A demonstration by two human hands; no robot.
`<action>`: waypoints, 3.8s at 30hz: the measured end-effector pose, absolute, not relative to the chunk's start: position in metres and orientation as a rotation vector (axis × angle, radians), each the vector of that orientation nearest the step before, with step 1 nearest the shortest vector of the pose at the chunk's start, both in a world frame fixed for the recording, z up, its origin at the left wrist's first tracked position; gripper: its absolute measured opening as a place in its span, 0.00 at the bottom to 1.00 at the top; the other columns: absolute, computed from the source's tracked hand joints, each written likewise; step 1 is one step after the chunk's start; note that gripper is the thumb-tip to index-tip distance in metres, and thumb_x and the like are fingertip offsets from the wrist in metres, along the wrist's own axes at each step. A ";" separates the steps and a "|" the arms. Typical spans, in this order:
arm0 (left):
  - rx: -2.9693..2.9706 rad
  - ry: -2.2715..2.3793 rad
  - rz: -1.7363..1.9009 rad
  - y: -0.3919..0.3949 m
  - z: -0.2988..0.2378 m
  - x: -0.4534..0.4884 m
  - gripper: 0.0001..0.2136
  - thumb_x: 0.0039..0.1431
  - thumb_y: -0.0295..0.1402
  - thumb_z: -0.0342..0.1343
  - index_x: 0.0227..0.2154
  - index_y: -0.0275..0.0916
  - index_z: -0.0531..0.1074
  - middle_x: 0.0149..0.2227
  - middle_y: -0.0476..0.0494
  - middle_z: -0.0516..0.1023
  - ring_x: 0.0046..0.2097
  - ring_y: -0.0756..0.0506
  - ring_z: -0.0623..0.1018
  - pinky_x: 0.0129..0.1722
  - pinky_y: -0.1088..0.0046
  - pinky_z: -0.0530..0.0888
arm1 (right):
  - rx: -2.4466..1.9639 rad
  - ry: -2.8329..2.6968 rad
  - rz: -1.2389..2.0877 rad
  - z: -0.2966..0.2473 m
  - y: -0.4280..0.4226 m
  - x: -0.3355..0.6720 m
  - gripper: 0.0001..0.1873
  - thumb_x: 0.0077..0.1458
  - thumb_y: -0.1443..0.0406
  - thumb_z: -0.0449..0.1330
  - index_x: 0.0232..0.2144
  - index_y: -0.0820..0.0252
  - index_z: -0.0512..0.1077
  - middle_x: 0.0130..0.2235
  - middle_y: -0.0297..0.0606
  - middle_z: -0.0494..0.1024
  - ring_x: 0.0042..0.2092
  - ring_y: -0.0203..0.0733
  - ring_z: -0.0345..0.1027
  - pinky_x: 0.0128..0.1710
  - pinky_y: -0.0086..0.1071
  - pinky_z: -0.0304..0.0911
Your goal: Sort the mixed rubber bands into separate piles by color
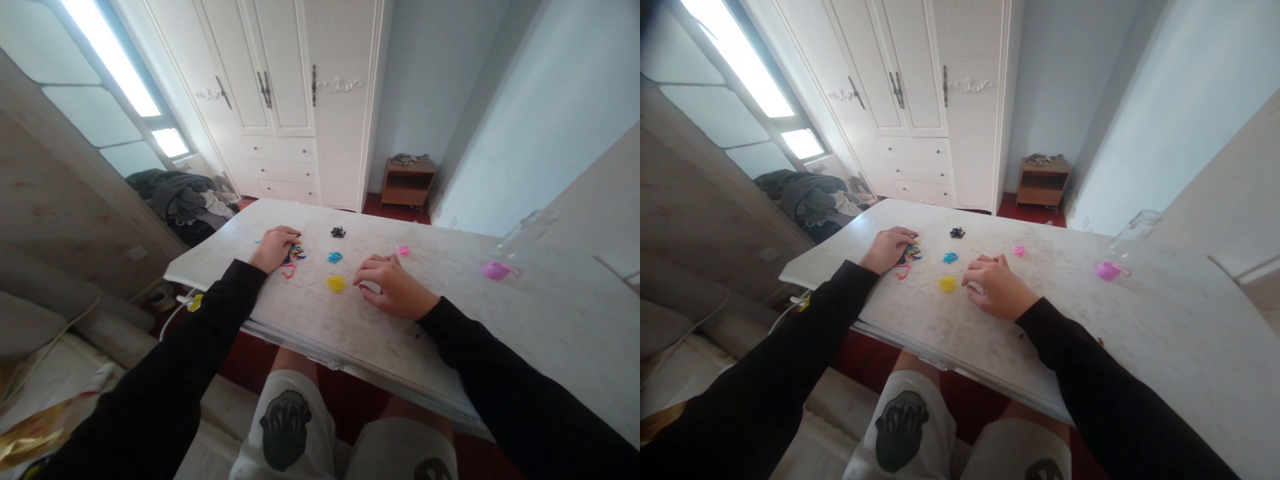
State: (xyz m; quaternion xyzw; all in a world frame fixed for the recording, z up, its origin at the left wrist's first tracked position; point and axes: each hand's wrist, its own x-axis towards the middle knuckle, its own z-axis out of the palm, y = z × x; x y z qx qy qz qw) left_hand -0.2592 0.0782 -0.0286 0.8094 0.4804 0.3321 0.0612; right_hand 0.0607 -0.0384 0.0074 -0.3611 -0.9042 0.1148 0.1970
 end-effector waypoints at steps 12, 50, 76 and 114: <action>2.546 1.491 1.048 0.081 -0.033 -0.263 0.18 0.55 0.20 0.48 0.34 0.35 0.84 0.40 0.38 0.85 0.45 0.41 0.83 0.52 0.65 0.79 | -1.032 -2.557 0.350 0.005 -0.038 0.060 0.08 0.58 0.72 0.59 0.33 0.60 0.79 0.39 0.39 0.82 0.47 0.47 0.72 0.46 0.42 0.46; 2.204 1.746 1.209 0.076 -0.030 -0.261 0.09 0.56 0.25 0.56 0.40 0.38 0.76 0.37 0.44 0.84 0.38 0.45 0.83 0.43 0.70 0.79 | -1.024 -2.603 0.381 0.005 -0.039 0.059 0.08 0.58 0.72 0.59 0.32 0.59 0.77 0.37 0.38 0.82 0.46 0.46 0.73 0.47 0.40 0.47; 2.285 1.793 1.169 0.076 -0.026 -0.264 0.11 0.58 0.23 0.54 0.40 0.39 0.77 0.37 0.43 0.80 0.39 0.43 0.79 0.50 0.63 0.75 | -1.008 -2.609 0.383 0.007 -0.040 0.058 0.08 0.58 0.72 0.58 0.32 0.59 0.77 0.37 0.38 0.81 0.45 0.45 0.72 0.46 0.40 0.46; 2.598 1.511 0.843 0.088 -0.035 -0.258 0.09 0.62 0.26 0.51 0.33 0.40 0.77 0.39 0.39 0.76 0.46 0.38 0.76 0.52 0.58 0.73 | -1.002 -2.611 0.390 0.007 -0.041 0.058 0.08 0.58 0.72 0.58 0.32 0.59 0.77 0.37 0.38 0.81 0.45 0.46 0.72 0.47 0.40 0.46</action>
